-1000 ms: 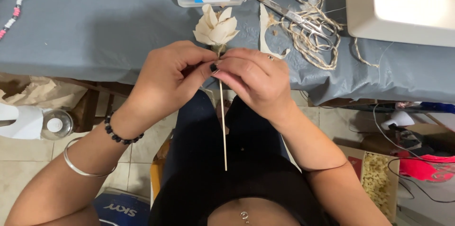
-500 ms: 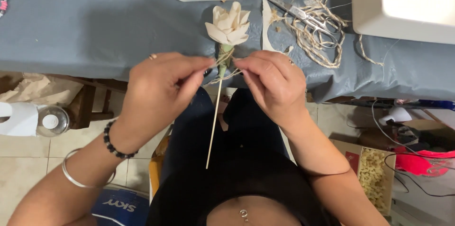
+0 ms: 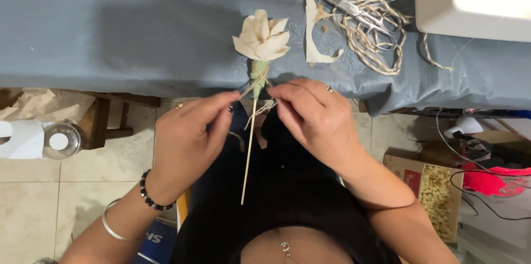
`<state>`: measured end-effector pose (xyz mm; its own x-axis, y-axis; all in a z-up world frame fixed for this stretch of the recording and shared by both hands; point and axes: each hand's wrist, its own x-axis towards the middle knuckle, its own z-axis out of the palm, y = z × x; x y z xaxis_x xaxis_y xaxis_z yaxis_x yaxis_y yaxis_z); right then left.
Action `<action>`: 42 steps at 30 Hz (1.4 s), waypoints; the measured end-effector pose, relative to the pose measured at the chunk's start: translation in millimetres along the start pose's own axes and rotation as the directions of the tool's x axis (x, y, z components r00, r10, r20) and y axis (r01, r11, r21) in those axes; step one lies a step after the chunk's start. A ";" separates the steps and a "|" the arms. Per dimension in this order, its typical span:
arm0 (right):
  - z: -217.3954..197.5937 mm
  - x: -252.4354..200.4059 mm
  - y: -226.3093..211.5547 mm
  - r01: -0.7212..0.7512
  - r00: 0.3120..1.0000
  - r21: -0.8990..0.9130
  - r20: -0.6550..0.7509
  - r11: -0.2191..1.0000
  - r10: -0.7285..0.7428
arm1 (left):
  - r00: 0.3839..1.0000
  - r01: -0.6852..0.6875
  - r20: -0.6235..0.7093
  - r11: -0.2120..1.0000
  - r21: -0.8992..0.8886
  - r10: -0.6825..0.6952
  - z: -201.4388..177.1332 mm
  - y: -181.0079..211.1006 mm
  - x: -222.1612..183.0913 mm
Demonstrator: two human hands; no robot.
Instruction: Assembling and finishing a decorative flower using fabric, twine, and glue.
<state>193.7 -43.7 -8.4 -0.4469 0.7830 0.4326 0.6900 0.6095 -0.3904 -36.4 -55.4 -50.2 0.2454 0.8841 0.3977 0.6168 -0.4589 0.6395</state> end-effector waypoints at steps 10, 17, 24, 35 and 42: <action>22.1 -13.0 -7.3 -0.291 0.937 0.720 0.082 0.630 0.339 | 0.787 0.378 0.274 0.081 -0.922 -0.553 40.2 7.7 -4.4; 34.0 -24.5 -7.7 -0.238 0.867 0.969 0.179 0.071 0.465 | 0.818 0.253 0.235 -0.038 -0.967 -0.525 35.4 24.9 -13.6; 27.4 -22.7 -12.8 -0.301 0.867 0.953 0.285 -0.026 0.410 | 0.812 0.283 0.242 -0.006 -0.959 -0.530 26.1 62.8 -15.3; 12.4 -19.9 -6.5 -0.048 0.946 0.920 -0.084 0.390 0.314 | 0.958 0.195 0.242 -0.269 -0.943 -0.156 62.0 49.6 -14.9; -11.1 -40.5 8.0 0.080 0.987 0.809 -0.146 0.582 0.068 | 0.984 0.175 0.174 -0.226 -0.958 0.023 91.8 44.3 -20.3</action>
<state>223.7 -71.9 -20.0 -0.3112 0.7961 0.5190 -0.0942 0.5176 -0.8504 54.7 -85.6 -90.3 0.3863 0.8751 0.2916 -0.8131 0.1738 0.5556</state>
